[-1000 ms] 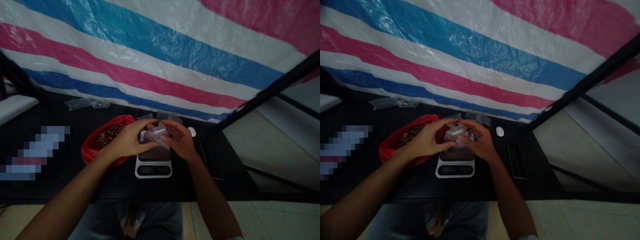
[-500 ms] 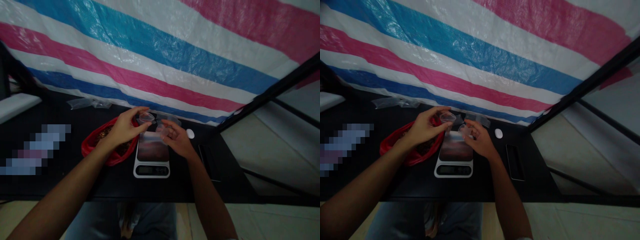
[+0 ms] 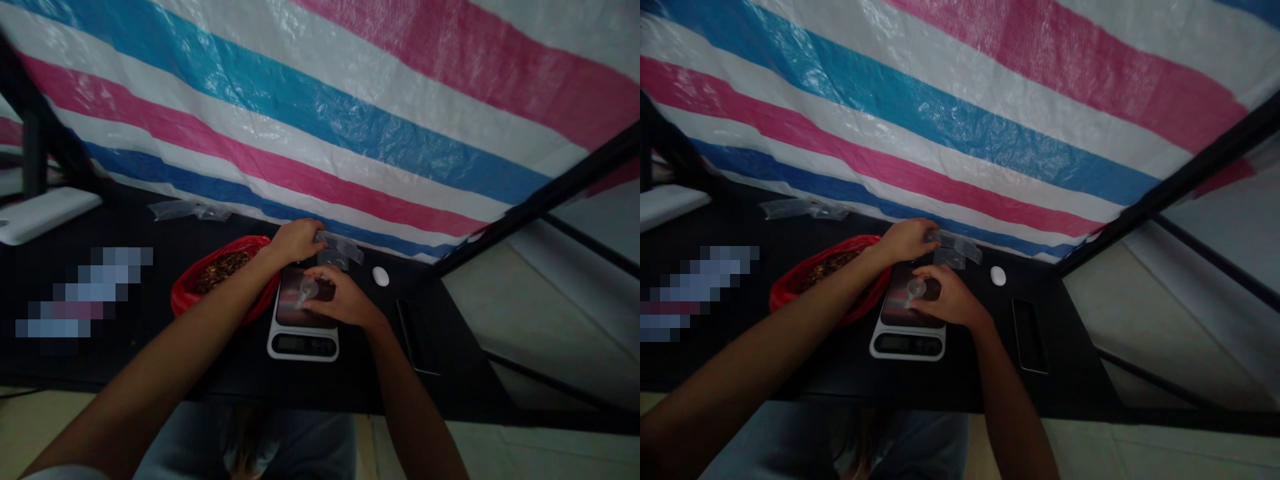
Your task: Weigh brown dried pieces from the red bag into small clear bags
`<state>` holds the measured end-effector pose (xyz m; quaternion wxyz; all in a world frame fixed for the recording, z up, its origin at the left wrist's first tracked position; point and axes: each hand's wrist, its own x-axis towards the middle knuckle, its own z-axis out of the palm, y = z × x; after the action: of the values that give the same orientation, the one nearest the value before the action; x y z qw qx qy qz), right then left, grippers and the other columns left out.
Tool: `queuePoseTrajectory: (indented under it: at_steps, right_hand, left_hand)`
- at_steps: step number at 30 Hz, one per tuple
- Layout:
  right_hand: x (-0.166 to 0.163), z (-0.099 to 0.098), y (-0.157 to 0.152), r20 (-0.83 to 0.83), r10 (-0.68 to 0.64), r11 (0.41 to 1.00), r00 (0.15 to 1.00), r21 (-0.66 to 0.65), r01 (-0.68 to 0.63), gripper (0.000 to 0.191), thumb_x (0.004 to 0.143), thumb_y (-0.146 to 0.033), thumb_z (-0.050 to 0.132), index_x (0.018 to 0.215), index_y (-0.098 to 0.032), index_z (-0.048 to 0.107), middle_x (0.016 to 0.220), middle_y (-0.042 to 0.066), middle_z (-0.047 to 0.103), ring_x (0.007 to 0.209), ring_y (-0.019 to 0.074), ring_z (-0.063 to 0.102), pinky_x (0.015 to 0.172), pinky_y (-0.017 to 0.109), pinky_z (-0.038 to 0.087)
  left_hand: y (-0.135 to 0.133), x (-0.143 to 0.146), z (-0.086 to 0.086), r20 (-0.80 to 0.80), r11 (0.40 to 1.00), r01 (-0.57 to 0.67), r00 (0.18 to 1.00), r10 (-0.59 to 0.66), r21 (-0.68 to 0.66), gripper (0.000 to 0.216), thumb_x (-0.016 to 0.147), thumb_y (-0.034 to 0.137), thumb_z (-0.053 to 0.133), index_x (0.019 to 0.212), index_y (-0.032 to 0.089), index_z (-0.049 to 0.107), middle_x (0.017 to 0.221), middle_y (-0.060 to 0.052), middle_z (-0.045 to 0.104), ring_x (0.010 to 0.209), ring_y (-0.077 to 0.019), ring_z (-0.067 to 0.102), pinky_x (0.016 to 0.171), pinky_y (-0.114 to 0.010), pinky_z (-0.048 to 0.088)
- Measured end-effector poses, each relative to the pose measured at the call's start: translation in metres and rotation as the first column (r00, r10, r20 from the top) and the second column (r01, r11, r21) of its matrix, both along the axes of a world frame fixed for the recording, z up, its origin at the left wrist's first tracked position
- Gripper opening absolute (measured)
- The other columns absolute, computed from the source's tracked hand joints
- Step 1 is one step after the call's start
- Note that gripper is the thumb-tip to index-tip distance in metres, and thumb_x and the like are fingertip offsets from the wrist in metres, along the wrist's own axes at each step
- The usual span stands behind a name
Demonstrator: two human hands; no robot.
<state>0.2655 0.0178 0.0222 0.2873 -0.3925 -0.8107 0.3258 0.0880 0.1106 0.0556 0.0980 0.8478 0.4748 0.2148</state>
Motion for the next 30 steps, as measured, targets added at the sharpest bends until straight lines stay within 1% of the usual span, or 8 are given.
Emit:
queuePoseTrajectory:
  at_steps: [6,9,12,14,15,19,25,30]
  right_hand:
    - [0.002,0.004,0.002,-0.105,-0.102,0.994,0.989,0.036,0.106,0.036,0.092,-0.041,0.069,0.123,-0.022,0.068,0.112,0.007,0.074,0.104,0.0229,0.069,0.094,0.040,0.051]
    - [0.004,0.006,0.006,-0.152,-0.223,0.971,0.963,0.050,0.233,0.028,0.097,-0.042,0.061,0.115,-0.023,0.072,0.104,0.006,0.077,0.098,0.0230,0.070,0.084,0.037,0.050]
    - [0.004,0.005,0.009,-0.173,-0.326,0.939,0.929,0.055,0.339,0.024,0.095,-0.040,0.062,0.106,-0.023,0.074,0.102,0.005,0.078,0.093,0.0231,0.070,0.076,0.036,0.048]
    - [0.003,0.004,0.010,-0.170,-0.356,0.927,0.919,0.063,0.371,0.022,0.094,-0.038,0.062,0.103,-0.023,0.075,0.101,0.005,0.079,0.088,0.0221,0.069,0.073,0.035,0.046]
    - [0.002,0.003,0.010,-0.166,-0.361,0.924,0.918,0.069,0.376,0.021,0.094,-0.037,0.062,0.102,-0.022,0.075,0.101,0.005,0.079,0.086,0.0215,0.068,0.072,0.035,0.046]
    - [0.000,-0.001,0.011,-0.149,-0.360,0.924,0.921,0.079,0.374,0.021,0.093,-0.036,0.063,0.102,-0.022,0.076,0.099,0.004,0.079,0.077,0.0191,0.064,0.069,0.034,0.045]
    - [0.002,-0.003,0.013,-0.138,-0.348,0.928,0.927,0.088,0.361,0.021,0.093,-0.036,0.063,0.102,-0.022,0.076,0.099,0.004,0.079,0.080,0.0194,0.066,0.072,0.034,0.047]
    - [0.001,-0.004,0.012,-0.134,-0.332,0.933,0.934,0.100,0.346,0.020,0.092,-0.035,0.063,0.099,-0.022,0.076,0.099,0.004,0.079,0.082,0.0198,0.067,0.071,0.034,0.047]
  left_hand:
    - [-0.005,-0.002,0.005,0.027,0.999,0.000,1.000,-0.001,0.043,0.056,0.091,0.041,0.067,0.140,0.014,0.061,0.138,-0.017,0.066,0.126,-0.0332,0.064,0.104,-0.042,0.053]
    - [-0.025,-0.030,0.019,0.057,0.997,-0.041,0.998,0.037,0.071,0.033,0.096,0.030,0.055,0.122,0.018,0.070,0.125,-0.012,0.072,0.114,-0.0282,0.069,0.097,-0.037,0.054]
    - [-0.048,-0.072,0.027,-0.101,0.991,-0.017,0.995,0.004,-0.131,0.022,0.089,0.024,0.058,0.100,0.023,0.077,0.101,-0.008,0.079,0.092,-0.0286,0.074,0.083,-0.038,0.056]
    - [-0.060,-0.096,0.023,-0.224,0.926,-0.068,0.974,-0.018,-0.371,0.016,0.082,0.019,0.063,0.089,0.021,0.078,0.086,-0.009,0.079,0.076,-0.0272,0.073,0.076,-0.038,0.056]
    - [-0.065,-0.104,0.019,-0.267,0.905,-0.091,0.963,-0.025,-0.415,0.018,0.079,0.018,0.065,0.092,0.020,0.078,0.087,-0.009,0.079,0.076,-0.0273,0.073,0.075,-0.039,0.056]
    - [-0.074,-0.108,0.004,-0.366,0.942,-0.128,0.931,0.007,-0.309,0.036,0.070,0.021,0.075,0.107,0.018,0.077,0.115,-0.017,0.077,0.089,-0.0337,0.073,0.075,-0.043,0.058]
    - [-0.073,-0.095,0.006,-0.396,0.951,-0.113,0.918,-0.010,-0.287,0.020,0.075,0.015,0.066,0.092,0.018,0.077,0.093,-0.014,0.079,0.083,-0.0305,0.075,0.072,-0.037,0.059]
    - [-0.072,-0.097,-0.008,-0.298,0.977,-0.054,0.954,-0.010,-0.207,0.045,0.066,0.020,0.074,0.111,0.020,0.078,0.115,-0.017,0.078,0.102,-0.0365,0.074,0.084,-0.041,0.059]
